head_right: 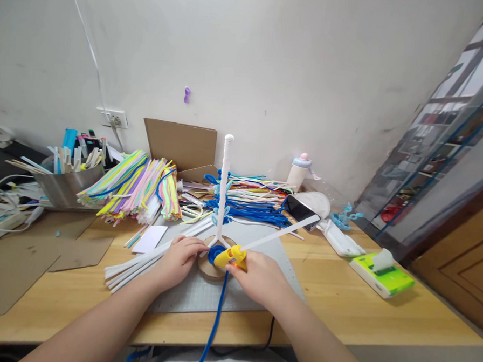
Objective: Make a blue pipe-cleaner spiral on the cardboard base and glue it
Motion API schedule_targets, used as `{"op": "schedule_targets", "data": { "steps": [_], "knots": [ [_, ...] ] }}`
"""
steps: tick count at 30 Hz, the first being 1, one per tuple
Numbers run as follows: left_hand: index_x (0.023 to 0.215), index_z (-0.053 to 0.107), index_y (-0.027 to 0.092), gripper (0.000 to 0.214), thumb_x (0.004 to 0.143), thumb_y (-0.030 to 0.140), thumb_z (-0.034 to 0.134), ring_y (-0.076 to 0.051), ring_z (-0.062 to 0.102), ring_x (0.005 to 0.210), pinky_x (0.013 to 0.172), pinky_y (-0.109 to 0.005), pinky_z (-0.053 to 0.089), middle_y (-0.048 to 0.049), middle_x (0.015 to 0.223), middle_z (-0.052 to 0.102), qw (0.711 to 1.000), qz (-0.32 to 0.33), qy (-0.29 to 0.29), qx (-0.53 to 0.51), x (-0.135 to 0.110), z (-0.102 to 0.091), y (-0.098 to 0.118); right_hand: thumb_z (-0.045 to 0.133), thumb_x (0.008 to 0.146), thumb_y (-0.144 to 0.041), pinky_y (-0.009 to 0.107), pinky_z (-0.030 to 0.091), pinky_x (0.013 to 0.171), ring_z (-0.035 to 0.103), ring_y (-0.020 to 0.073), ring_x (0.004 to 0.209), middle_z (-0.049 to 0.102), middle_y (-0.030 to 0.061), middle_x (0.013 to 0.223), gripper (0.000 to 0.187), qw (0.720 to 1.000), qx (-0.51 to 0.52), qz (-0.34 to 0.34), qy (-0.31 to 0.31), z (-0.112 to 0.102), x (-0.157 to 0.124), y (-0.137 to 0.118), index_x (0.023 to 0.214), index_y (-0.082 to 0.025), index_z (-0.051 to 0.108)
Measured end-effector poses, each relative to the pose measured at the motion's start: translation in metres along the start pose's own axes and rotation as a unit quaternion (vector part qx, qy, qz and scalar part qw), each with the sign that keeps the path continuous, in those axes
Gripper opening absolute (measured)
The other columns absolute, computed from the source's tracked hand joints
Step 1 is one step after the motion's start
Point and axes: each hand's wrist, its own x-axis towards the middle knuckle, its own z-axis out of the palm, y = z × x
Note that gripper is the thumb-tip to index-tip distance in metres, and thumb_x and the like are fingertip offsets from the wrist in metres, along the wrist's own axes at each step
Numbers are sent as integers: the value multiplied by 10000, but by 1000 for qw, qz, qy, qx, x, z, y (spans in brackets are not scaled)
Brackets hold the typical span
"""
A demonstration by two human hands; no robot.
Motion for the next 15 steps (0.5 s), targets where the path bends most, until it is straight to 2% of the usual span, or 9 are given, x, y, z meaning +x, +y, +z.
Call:
{"op": "schedule_targets", "data": {
  "steps": [15],
  "knots": [
    [1063, 633, 247, 441, 764, 25, 398, -183, 559, 1030, 959, -392, 298, -19, 1084, 663, 1000, 3, 1, 1, 0, 1, -2, 490, 834, -469, 251, 374, 604, 630, 208, 766, 711, 59, 874, 320, 999, 26, -31, -34, -8, -2, -5, 861, -210, 675]
  ]
}}
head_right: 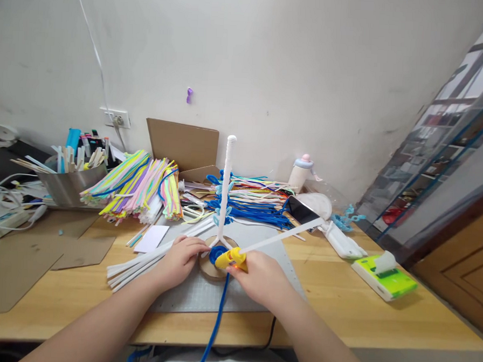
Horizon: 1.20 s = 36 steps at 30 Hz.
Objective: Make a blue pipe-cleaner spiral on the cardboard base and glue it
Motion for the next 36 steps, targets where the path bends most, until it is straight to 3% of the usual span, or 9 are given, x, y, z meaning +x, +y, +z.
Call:
{"op": "schedule_targets", "data": {
  "steps": [25, 36],
  "knots": [
    [1077, 633, 233, 466, 749, 22, 378, -186, 572, 998, 972, -400, 303, -38, 1059, 676, 1000, -15, 0, -10, 0, -3, 2, 487, 845, -471, 264, 389, 634, 635, 222, 809, 703, 76, 889, 335, 999, -15, 9, 36, 12, 14, -9, 902, -189, 657],
    [1087, 627, 237, 490, 726, 18, 378, -188, 570, 995, 972, -392, 300, -36, 1054, 676, 1000, -21, 1, -16, 0, -4, 3, 447, 871, -504, 271, 380, 611, 647, 237, 791, 706, 86, 870, 384, 995, -82, 16, 47, 18, 20, -10, 887, -191, 669]
  ]
}}
